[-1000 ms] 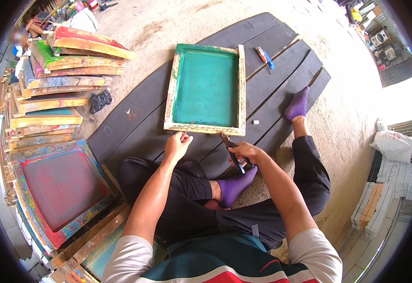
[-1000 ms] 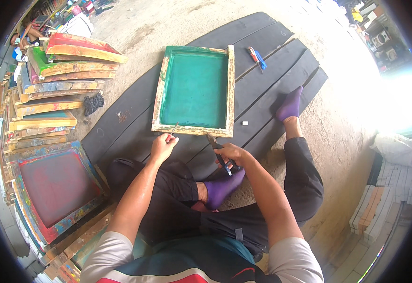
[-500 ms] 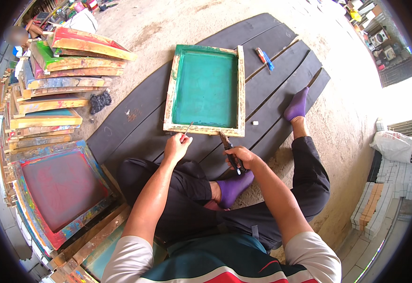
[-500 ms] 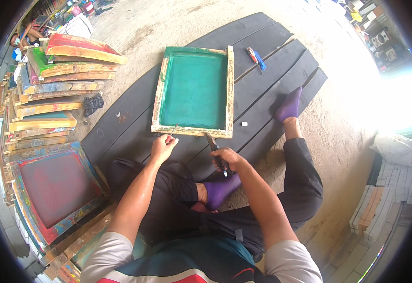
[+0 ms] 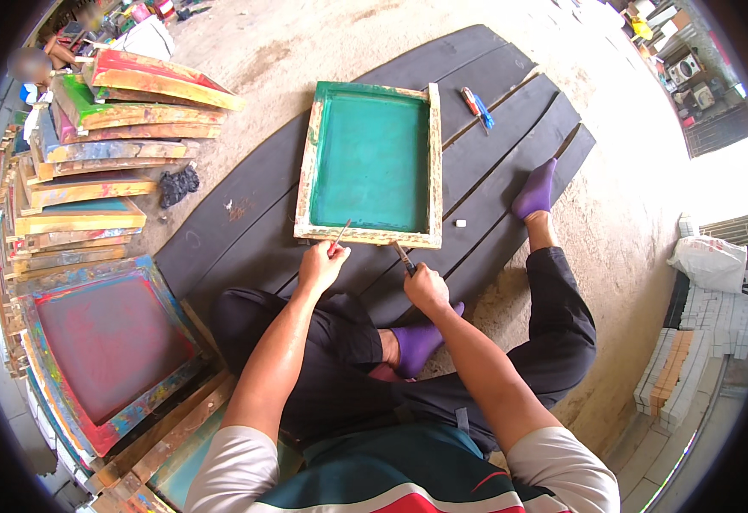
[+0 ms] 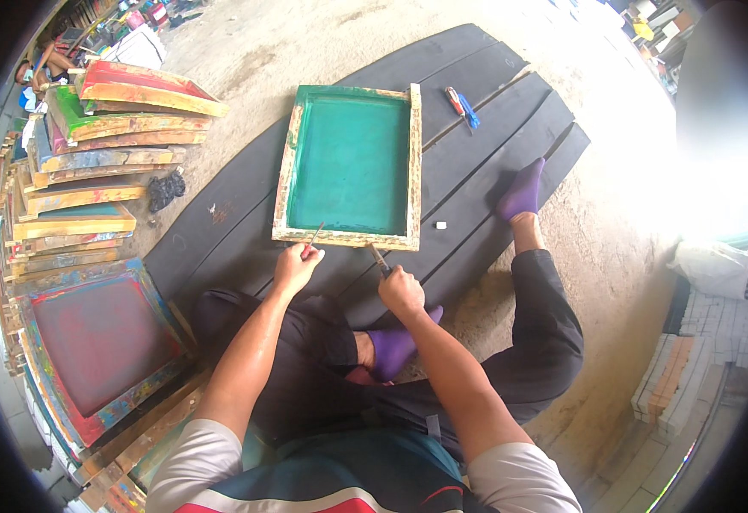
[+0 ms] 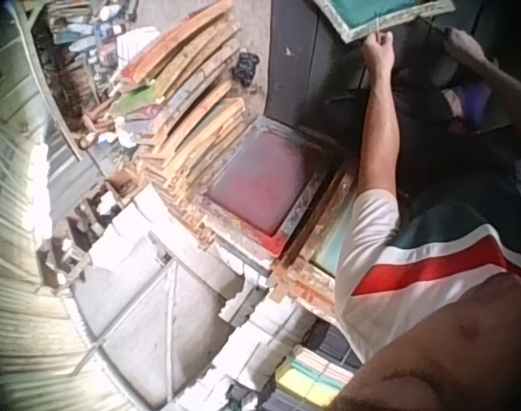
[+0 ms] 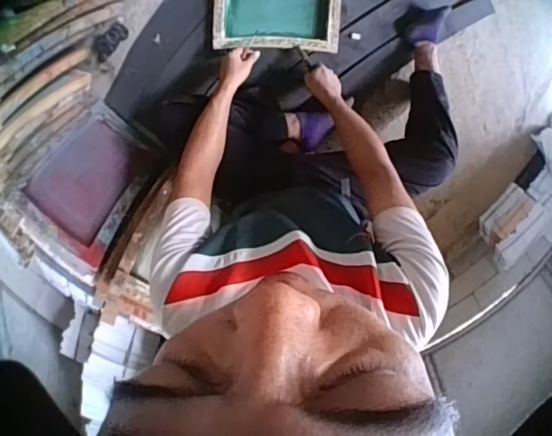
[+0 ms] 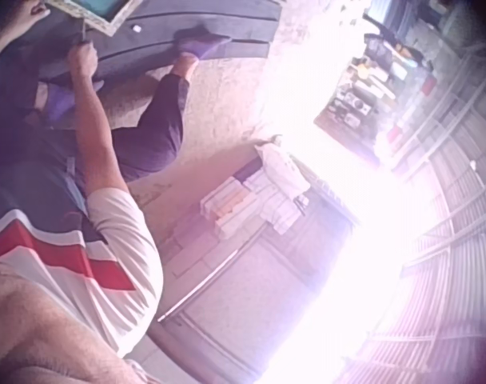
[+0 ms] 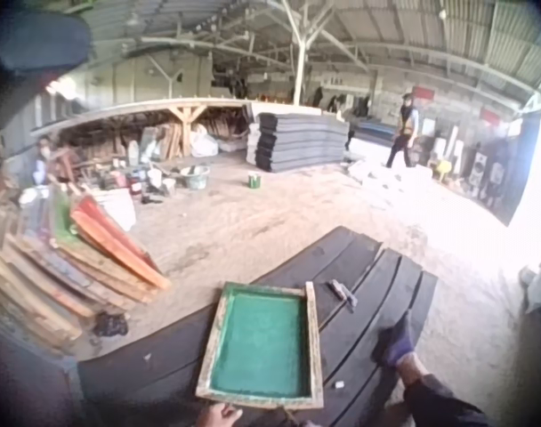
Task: The person sits on the floor and uses a small metal tool to scrape the edges of a green screen printing frame. They repeatedly remove dried material from the frame's border.
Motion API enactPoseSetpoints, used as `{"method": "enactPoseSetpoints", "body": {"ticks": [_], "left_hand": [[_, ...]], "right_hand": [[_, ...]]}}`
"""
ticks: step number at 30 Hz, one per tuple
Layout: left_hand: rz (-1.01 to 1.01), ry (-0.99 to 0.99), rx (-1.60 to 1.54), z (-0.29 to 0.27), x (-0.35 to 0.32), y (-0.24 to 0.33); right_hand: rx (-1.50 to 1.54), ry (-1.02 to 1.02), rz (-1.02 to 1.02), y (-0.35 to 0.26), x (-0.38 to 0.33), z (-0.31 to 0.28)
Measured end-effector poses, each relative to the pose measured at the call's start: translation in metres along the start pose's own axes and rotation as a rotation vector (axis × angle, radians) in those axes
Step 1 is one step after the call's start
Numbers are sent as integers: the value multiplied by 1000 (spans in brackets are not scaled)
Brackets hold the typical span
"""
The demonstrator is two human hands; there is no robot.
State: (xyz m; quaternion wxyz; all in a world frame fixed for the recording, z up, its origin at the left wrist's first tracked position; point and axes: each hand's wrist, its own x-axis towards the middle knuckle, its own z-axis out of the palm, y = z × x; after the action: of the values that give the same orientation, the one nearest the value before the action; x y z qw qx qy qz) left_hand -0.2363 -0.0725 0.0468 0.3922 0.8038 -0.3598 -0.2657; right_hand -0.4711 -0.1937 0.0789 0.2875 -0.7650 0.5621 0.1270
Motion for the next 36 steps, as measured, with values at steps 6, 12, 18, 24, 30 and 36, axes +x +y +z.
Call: {"method": "enactPoseSetpoints", "body": {"ticks": [6,12,18,24,30,36], "left_hand": [[-366,-332,-594,-14,-1,24],[-428,-424,-540,-42,5,18],[-473,-443,-491,-81,20,13],[-458,-460,-336,-106,34,-2],[-537,-9,-393,-121,59,-52],[-625,452,-413,-149,94,-108]], "right_hand": [[-47,-79,-213,-19,-18,1],[-82,-170,-409,-68,-24,-5],[-151,-190,-596,-87,-1,-12],[-208,-260,-675,-116,17,-11],[-92,-349,-642,-131,21,-3],[-18,-397,-559,-117,10,-12]]}}
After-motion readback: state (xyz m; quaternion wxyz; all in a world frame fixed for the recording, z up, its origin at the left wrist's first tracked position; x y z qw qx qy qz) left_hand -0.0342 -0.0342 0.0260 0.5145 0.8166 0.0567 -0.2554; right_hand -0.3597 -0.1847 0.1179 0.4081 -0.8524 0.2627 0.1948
